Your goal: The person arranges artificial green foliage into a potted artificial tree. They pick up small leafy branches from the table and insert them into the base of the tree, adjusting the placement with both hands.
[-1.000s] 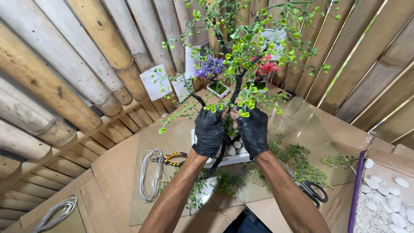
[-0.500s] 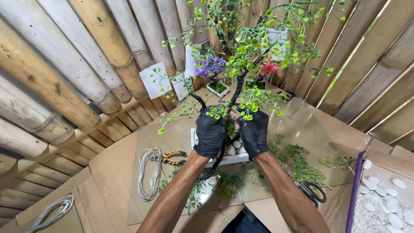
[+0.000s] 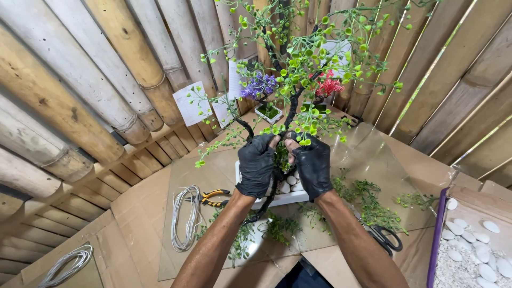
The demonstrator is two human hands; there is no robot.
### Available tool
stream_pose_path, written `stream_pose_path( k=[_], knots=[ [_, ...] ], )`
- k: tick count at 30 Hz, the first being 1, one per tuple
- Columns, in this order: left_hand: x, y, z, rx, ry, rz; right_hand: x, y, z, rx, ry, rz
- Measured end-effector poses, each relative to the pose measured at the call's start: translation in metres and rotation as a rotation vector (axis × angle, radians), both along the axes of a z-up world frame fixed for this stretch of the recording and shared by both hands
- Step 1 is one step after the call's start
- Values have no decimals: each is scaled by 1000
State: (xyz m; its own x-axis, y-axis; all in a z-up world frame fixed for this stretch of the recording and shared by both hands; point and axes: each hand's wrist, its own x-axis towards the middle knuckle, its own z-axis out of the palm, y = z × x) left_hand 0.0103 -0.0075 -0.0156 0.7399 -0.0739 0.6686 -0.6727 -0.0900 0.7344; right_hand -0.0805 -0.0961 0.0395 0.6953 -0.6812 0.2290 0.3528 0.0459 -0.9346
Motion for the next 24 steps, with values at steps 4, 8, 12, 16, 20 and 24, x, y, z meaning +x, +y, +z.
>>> stream_pose_path(
  k=[4, 8, 12, 16, 20, 24],
  knots=[
    [-18, 8, 25, 61, 110, 33, -7, -7, -10, -37, 22, 2],
    [-24, 13, 27, 16, 171, -16, -18, -8, -10, -41, 25, 12],
    [-44, 24, 43, -41, 165, -65, -57, 2, 16, -26, -54, 12],
    [-47, 43, 40, -58, 192, -93, -86, 0, 14, -73, -62, -4],
    [-66, 62, 48, -21, 227, -34, -106, -6, -18, -14, -45, -7],
    [-86, 94, 44, -186, 262, -227, -133, -9, -47, 12, -51, 28]
  ],
)
